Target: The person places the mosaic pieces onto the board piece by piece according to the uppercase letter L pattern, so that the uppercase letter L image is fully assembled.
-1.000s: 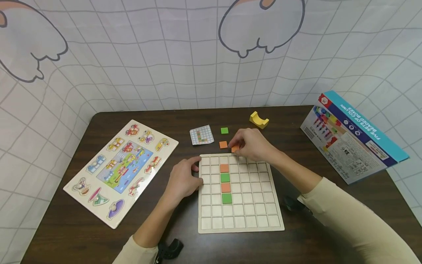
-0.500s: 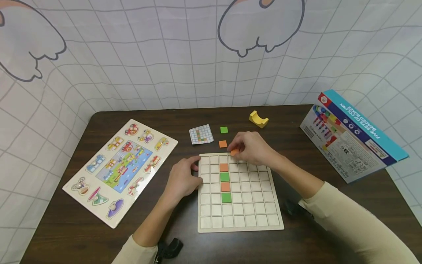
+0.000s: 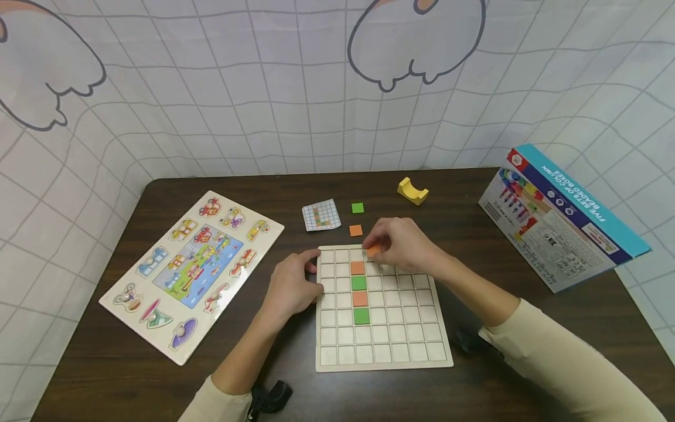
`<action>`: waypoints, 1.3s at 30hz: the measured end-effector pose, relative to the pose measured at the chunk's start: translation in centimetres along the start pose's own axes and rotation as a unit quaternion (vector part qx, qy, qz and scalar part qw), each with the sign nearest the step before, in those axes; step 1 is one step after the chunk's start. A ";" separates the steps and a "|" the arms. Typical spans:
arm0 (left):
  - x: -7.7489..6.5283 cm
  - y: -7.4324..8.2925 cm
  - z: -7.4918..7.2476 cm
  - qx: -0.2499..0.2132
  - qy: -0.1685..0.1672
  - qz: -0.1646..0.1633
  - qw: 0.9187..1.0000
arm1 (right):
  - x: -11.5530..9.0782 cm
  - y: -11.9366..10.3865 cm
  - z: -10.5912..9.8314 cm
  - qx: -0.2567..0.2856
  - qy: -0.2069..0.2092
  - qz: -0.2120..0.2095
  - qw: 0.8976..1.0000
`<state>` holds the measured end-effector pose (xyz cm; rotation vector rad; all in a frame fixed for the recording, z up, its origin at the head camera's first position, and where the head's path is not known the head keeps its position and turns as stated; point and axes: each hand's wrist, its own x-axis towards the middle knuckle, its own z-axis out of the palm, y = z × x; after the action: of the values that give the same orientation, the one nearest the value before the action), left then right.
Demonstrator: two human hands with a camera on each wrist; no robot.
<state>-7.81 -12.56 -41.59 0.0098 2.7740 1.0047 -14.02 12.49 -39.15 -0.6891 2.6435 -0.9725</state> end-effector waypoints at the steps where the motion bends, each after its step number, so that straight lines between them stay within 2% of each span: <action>1: 0.0 0.0 0.0 0.000 -0.001 -0.001 1.000 | -0.1 0.0 0.0 0.001 0.000 -0.002 1.000; 9: 0.0 0.1 -0.1 -0.003 -0.002 -0.008 1.000 | -0.7 -0.1 0.3 0.018 -0.004 -0.006 1.000; 19: 0.0 0.1 -0.1 -0.003 -0.005 -0.010 1.000 | -1.5 -0.8 0.9 0.021 -0.015 0.015 1.000; 36: 0.0 0.2 -0.1 -0.005 -0.003 -0.010 1.000 | -3.0 -1.3 2.0 0.025 -0.027 0.011 0.999; 39: 0.0 0.1 -0.1 -0.005 -0.003 -0.011 1.000 | -3.2 -1.5 2.2 0.025 -0.029 0.000 0.999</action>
<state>-7.82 -12.51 -41.42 -0.0181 2.7580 1.0109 -9.93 11.93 -39.66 -0.6950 2.5594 -0.9999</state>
